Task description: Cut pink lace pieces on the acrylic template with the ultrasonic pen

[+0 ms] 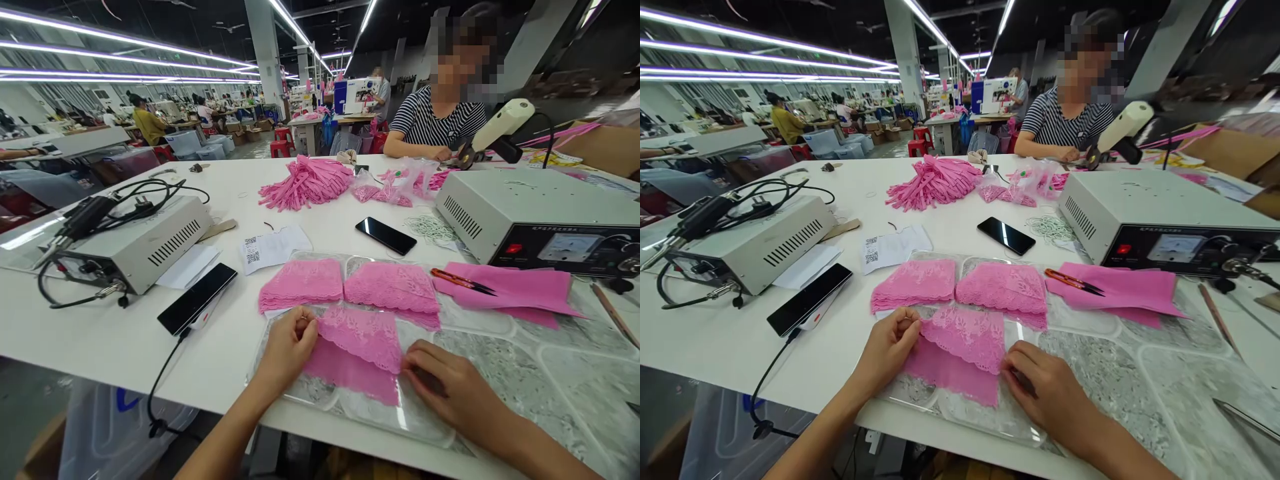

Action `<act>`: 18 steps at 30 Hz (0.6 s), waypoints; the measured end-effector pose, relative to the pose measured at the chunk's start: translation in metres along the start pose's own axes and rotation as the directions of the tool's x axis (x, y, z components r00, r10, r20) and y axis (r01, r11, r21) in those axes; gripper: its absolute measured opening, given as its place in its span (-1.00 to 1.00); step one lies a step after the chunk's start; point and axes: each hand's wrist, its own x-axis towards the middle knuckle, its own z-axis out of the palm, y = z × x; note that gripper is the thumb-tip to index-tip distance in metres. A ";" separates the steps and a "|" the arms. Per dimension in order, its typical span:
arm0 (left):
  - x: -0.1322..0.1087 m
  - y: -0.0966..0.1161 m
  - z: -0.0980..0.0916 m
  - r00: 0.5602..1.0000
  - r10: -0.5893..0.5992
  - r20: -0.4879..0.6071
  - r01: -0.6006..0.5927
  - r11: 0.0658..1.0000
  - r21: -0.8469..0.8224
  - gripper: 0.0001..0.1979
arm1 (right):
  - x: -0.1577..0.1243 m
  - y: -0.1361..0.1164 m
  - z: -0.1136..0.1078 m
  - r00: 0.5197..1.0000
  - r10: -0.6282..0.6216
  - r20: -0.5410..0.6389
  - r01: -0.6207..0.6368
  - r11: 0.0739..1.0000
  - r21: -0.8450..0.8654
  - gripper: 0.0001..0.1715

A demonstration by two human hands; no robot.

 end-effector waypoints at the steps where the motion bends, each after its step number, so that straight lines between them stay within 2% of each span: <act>1: 0.000 -0.001 -0.002 1.000 0.012 -0.004 -0.012 1.000 0.026 -0.85 | 0.001 -0.003 -0.002 1.000 -0.003 0.001 0.003 1.000 0.012 -0.80; 5: -0.009 -0.007 -0.015 0.997 0.069 -0.036 -0.062 0.985 0.163 -0.86 | -0.001 -0.018 -0.002 0.997 -0.073 0.007 0.072 0.997 0.042 -0.81; 9: -0.025 -0.016 -0.023 0.988 0.143 -0.061 -0.118 0.945 0.306 -0.90 | -0.006 -0.028 0.006 0.988 -0.155 0.011 0.155 0.988 0.027 -0.79; 18: -0.048 -0.032 -0.020 0.947 0.311 -0.082 -0.235 0.843 0.483 -0.89 | -0.004 -0.025 0.016 0.971 -0.236 -0.026 0.235 0.971 -0.037 -0.73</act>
